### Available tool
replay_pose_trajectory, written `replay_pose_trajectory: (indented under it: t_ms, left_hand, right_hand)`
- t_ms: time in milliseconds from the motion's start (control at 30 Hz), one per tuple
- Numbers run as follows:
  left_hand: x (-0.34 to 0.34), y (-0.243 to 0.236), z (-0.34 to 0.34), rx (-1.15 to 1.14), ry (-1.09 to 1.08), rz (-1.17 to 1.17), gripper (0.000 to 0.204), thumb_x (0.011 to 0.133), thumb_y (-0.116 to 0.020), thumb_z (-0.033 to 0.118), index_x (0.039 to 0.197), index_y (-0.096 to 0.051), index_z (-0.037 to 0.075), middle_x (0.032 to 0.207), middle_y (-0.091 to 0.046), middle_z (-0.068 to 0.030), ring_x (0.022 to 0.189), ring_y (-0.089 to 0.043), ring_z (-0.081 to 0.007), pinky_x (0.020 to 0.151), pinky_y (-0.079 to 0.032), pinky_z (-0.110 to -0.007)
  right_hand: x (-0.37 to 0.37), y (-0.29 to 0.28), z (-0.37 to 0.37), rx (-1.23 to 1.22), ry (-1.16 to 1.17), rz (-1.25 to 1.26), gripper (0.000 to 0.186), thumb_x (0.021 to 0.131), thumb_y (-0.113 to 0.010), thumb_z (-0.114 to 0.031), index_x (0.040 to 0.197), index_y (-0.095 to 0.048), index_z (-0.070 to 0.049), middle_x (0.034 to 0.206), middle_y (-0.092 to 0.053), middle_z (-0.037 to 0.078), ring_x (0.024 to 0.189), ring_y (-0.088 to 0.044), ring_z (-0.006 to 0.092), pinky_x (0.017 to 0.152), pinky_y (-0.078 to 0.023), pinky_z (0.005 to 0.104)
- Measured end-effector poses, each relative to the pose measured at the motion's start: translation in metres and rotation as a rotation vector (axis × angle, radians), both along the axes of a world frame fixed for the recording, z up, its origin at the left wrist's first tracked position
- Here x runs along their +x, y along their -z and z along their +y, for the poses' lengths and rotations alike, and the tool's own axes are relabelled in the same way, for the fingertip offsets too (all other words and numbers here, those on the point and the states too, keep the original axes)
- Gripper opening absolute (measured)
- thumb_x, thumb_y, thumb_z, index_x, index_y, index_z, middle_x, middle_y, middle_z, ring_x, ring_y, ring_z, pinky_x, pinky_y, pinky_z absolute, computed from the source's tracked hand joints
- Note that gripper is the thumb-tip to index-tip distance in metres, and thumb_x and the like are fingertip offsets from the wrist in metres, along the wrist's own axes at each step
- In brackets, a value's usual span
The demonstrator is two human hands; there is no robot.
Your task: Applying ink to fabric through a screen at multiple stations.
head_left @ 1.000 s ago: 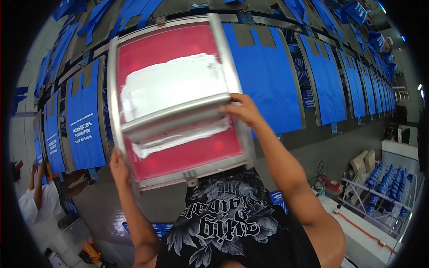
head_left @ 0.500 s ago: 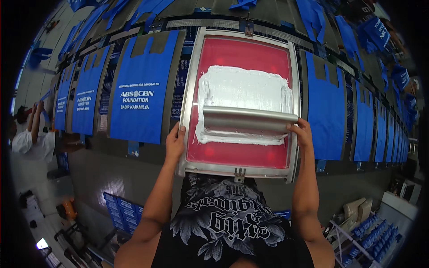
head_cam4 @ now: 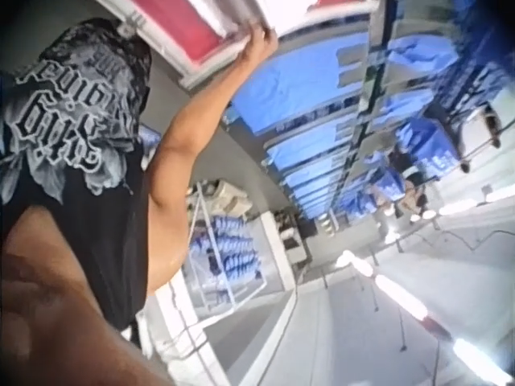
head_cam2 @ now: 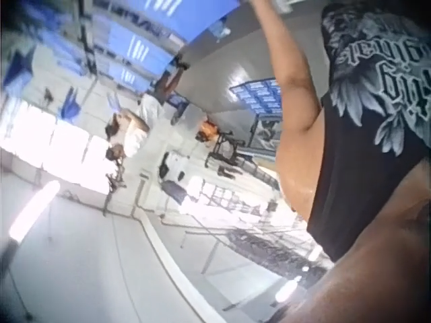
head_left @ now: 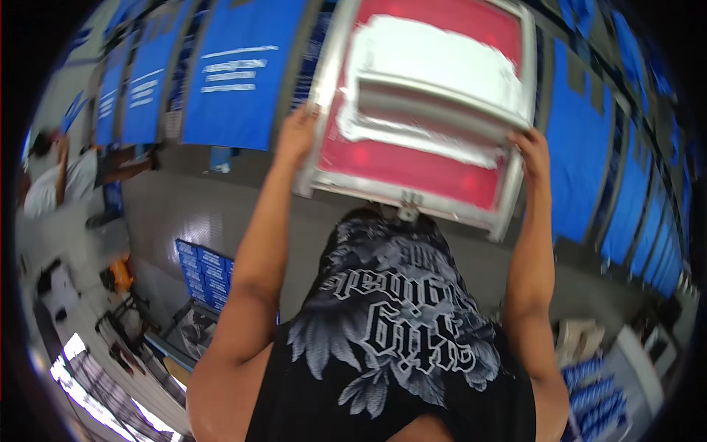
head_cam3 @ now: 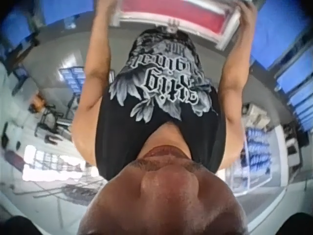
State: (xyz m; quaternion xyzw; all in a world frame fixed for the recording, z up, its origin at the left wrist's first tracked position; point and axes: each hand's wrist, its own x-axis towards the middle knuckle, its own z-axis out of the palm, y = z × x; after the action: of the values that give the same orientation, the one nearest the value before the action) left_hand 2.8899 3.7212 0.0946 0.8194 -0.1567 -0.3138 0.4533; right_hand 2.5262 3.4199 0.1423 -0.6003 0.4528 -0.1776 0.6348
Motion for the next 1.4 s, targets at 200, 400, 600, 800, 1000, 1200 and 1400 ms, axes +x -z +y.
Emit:
replay_pose_trajectory:
  t_ms: [200,400,600,800,1000,1200,1400]
  left_hand:
    - [0.000,-0.012,-0.017,-0.129,0.039,0.106,0.057,0.089,-0.059,0.041,0.129,-0.049,0.002,0.096,-0.062,-0.0094,0.086,-0.054,-0.0123,0.075,-0.043,-0.025]
    - [-0.006,-0.009,-0.017,-0.081,0.065,0.068,0.059,0.089,-0.058,0.042,0.129,-0.048,-0.001,0.089,-0.061,-0.0075,0.079,-0.053,-0.0113,0.071,-0.044,-0.025]
    - [-0.012,-0.018,-0.015,-0.083,0.046,0.055,0.051,0.090,-0.058,0.033,0.127,-0.049,-0.001,0.106,-0.063,-0.0102,0.096,-0.056,-0.0126,0.083,-0.043,-0.026]
    - [-0.005,0.006,-0.006,-0.094,0.147,-0.203,0.048,0.089,-0.058,0.030,0.128,-0.049,0.005,0.117,-0.058,-0.0204,0.109,-0.055,-0.0267,0.094,-0.041,-0.034]
    - [-0.029,-0.037,0.033,0.015,0.127,-0.548,0.049,0.088,-0.060,0.029,0.128,-0.047,0.003,0.115,-0.057,-0.0173,0.105,-0.055,-0.0239,0.091,-0.042,-0.035]
    - [-0.024,-0.038,0.145,0.080,0.167,0.274,0.027,0.086,-0.062,0.028,0.085,-0.064,0.002,0.070,-0.059,-0.0081,0.068,-0.057,-0.0177,0.064,-0.045,-0.031]
    - [0.044,0.108,0.267,0.412,0.405,0.307,0.040,0.084,-0.060,0.044,0.091,-0.064,0.004,0.076,-0.063,-0.0104,0.069,-0.060,-0.0200,0.066,-0.048,-0.034]
  right_hand:
    - [-0.002,0.007,0.002,-0.012,0.031,0.006,0.035,0.070,-0.074,-0.013,0.101,-0.065,0.002,0.093,-0.064,0.006,0.088,-0.056,0.0136,0.083,-0.040,0.0269]
    - [-0.004,0.009,0.005,0.015,0.035,-0.050,0.036,0.071,-0.073,-0.012,0.103,-0.064,0.002,0.093,-0.065,0.007,0.088,-0.056,0.0138,0.083,-0.040,0.0270]
    - [-0.004,0.010,0.005,0.029,0.004,-0.072,0.037,0.071,-0.072,-0.011,0.104,-0.063,0.003,0.097,-0.064,0.007,0.093,-0.056,0.0150,0.085,-0.040,0.0287]
    - [-0.008,0.020,0.005,0.039,0.007,-0.020,0.040,0.071,-0.071,-0.008,0.109,-0.061,-0.001,0.101,-0.062,0.005,0.095,-0.056,0.0157,0.086,-0.042,0.0296]
    - [-0.013,-0.022,-0.004,-0.072,-0.324,0.351,0.034,0.071,-0.069,-0.008,0.102,-0.060,0.002,0.089,-0.060,0.004,0.082,-0.055,0.0135,0.075,-0.044,0.0267]
    - [0.029,-0.073,0.007,-0.378,-0.659,0.821,0.031,0.064,-0.070,-0.008,0.094,-0.063,0.000,0.081,-0.062,0.007,0.076,-0.058,0.0171,0.072,-0.046,0.0297]
    - [0.082,-0.080,0.035,-0.509,-0.693,1.360,0.036,0.064,-0.074,-0.016,0.098,-0.065,-0.009,0.097,-0.066,0.013,0.097,-0.058,0.0324,0.086,-0.044,0.0411]
